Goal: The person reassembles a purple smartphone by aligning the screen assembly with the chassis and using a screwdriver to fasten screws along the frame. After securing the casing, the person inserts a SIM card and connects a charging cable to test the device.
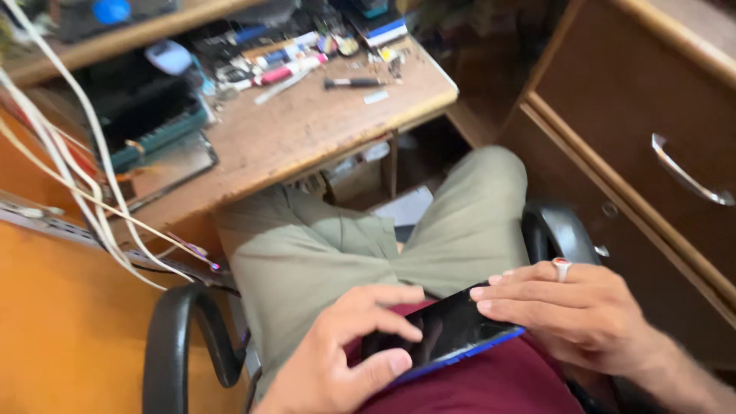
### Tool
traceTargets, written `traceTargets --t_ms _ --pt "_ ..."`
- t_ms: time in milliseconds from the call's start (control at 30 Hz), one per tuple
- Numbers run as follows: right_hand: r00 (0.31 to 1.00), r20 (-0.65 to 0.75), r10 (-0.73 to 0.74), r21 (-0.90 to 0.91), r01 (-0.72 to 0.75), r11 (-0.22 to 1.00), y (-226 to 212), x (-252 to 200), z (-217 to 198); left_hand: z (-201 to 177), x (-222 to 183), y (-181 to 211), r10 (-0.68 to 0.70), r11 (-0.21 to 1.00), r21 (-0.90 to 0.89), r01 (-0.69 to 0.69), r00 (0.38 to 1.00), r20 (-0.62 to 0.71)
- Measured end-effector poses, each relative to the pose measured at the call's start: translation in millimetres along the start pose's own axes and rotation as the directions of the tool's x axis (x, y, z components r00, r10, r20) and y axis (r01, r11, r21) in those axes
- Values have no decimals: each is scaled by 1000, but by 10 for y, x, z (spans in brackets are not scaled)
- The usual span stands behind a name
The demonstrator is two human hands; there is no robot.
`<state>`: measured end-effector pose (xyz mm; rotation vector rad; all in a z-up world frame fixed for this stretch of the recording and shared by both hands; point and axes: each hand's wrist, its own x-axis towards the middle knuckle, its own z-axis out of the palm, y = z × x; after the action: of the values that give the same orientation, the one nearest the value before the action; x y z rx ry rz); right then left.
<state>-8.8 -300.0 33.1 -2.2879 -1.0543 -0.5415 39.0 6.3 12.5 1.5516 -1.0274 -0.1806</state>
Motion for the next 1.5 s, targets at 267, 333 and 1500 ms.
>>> traceTargets --t_ms 267,333,1500 --pt "970 -226 -90 -14 89 996 164 862 -189 -375 239 -81 -398 542 -671 505 858 325" --pt "912 -304 276 258 -200 945 225 1013 -43 -395 323 -62 -412 717 -561 414 901 139" --pt "709 -240 663 -533 -667 521 1896 -580 -2472 -657 -14 -1547 -626 685 391 615 771 -117"
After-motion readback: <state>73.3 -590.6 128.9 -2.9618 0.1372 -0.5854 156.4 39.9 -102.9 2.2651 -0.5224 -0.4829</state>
